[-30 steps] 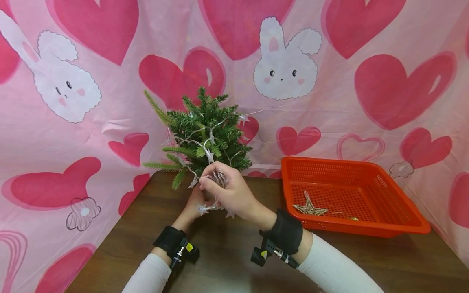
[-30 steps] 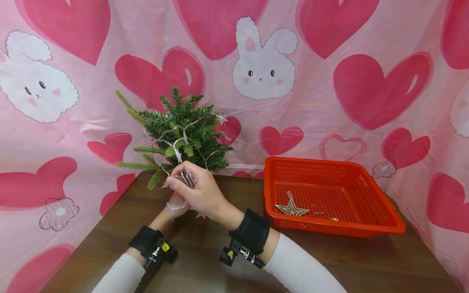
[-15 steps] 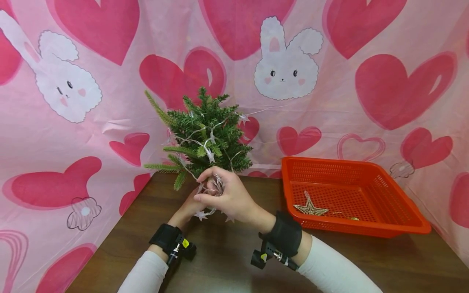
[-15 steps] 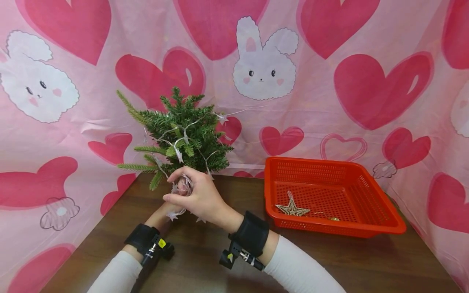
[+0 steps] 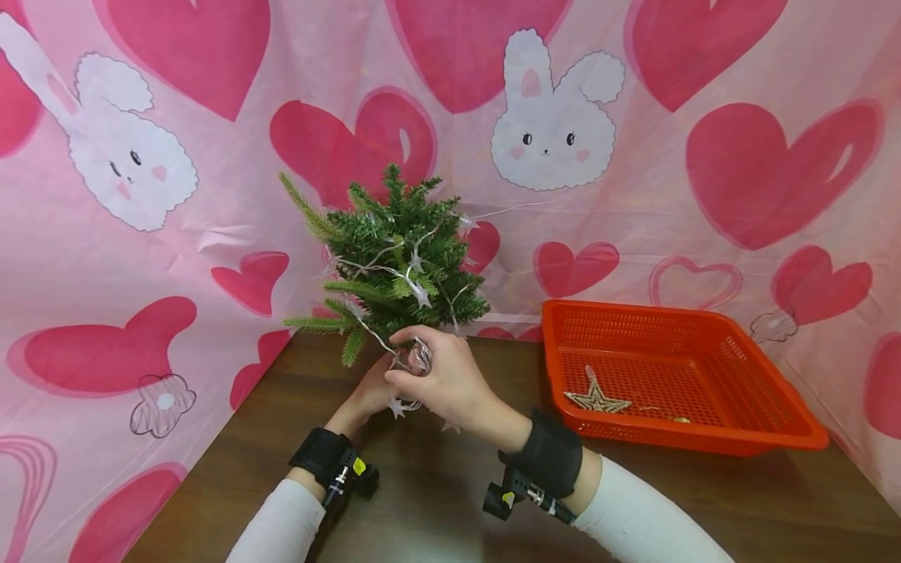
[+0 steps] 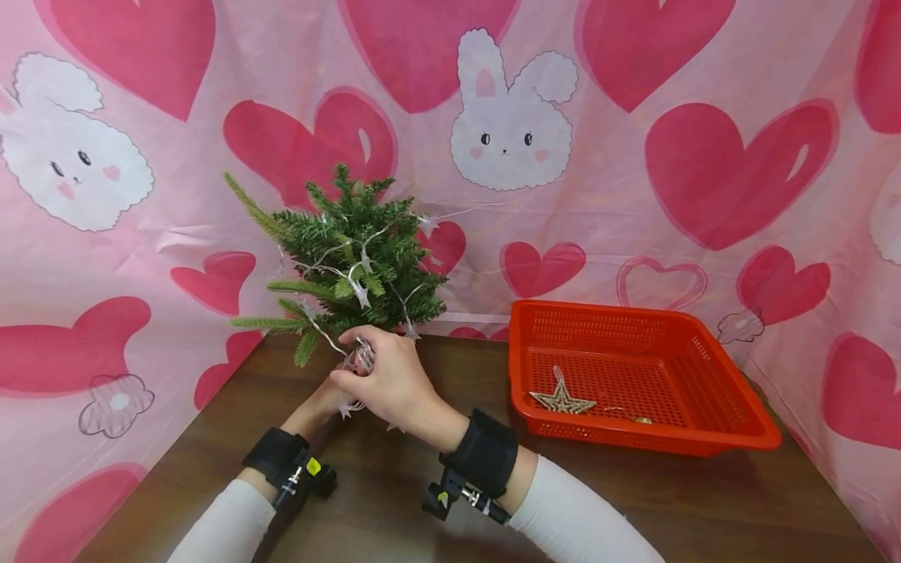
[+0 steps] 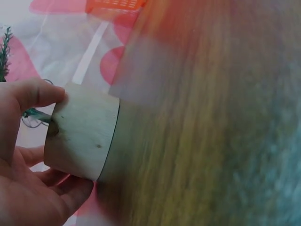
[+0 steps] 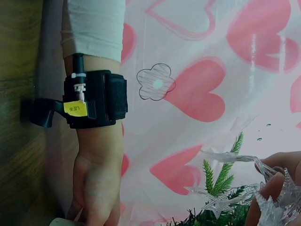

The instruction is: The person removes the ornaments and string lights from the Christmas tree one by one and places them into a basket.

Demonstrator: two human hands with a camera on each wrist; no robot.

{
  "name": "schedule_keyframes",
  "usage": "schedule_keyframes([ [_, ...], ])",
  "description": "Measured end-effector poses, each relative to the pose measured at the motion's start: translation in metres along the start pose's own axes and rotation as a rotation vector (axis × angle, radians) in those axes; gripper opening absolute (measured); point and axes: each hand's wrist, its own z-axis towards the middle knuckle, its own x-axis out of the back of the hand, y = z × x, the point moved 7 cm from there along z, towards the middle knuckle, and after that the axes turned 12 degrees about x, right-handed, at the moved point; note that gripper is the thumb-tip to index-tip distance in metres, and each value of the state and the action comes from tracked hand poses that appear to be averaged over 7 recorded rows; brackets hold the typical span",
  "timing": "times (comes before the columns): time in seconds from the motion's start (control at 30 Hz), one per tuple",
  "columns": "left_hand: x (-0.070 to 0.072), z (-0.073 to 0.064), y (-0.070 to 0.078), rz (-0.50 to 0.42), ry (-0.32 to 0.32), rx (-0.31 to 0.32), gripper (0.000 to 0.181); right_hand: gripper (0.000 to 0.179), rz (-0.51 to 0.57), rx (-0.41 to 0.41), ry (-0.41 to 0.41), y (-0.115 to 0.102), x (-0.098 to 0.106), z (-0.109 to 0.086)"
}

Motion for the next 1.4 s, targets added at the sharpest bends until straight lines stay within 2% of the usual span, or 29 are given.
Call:
schedule_keyframes([
  [0.17, 0.001, -0.001, 0.004, 0.013, 0.037, 0.006, 0.050, 0.031, -0.059, -0.020, -0.001, 0.001, 0.001, 0.000],
  [0.3, 0.001, -0.003, 0.007, 0.020, 0.046, -0.020, 0.044, 0.024, -0.085, -0.041, -0.036, 0.002, -0.001, 0.000],
  [0.37, 0.000, -0.003, 0.010, 0.010, 0.038, -0.052, 0.034, 0.018, -0.089, -0.048, -0.054, 0.003, -0.002, -0.001],
  [0.5, -0.003, -0.004, 0.019, -0.058, -0.013, -0.158, 0.012, 0.007, -0.087, -0.026, -0.072, 0.004, -0.004, -0.002],
  [0.57, -0.005, -0.004, 0.023, -0.080, -0.043, -0.212, 0.009, 0.006, -0.086, 0.000, -0.072, 0.003, -0.005, -0.001],
  [0.6, -0.005, -0.005, 0.023, -0.079, -0.037, -0.215, 0.010, 0.006, -0.086, 0.017, -0.075, 0.003, -0.006, -0.002],
  [0.73, -0.004, -0.008, 0.024, -0.051, -0.010, -0.194, 0.016, 0.004, -0.079, 0.075, -0.075, 0.000, -0.008, -0.001],
  [0.8, -0.003, -0.010, 0.023, -0.045, 0.012, -0.158, 0.016, 0.004, -0.055, 0.089, -0.070, -0.001, -0.008, -0.001],
  [1.0, -0.003, -0.011, 0.019, -0.025, 0.047, -0.135, 0.022, 0.006, 0.046, 0.050, -0.042, -0.001, -0.008, -0.001],
  [1.1, -0.002, -0.010, 0.015, -0.001, 0.077, -0.079, 0.030, 0.009, 0.081, 0.027, -0.037, -0.001, -0.008, -0.001],
  [1.2, -0.002, -0.009, 0.012, 0.050, 0.105, -0.048, 0.027, 0.011, 0.155, 0.023, -0.045, -0.002, -0.010, -0.001],
  [1.23, -0.002, -0.009, 0.011, 0.065, 0.118, -0.027, 0.025, 0.012, 0.169, 0.030, -0.047, -0.002, -0.010, -0.001],
  [1.3, -0.003, -0.010, 0.011, 0.074, 0.131, -0.028, 0.018, 0.013, 0.193, 0.062, -0.043, -0.005, -0.010, -0.001],
  [1.4, -0.003, -0.011, 0.012, 0.062, 0.155, -0.020, 0.016, 0.014, 0.174, 0.126, 0.005, -0.009, -0.006, -0.001],
])
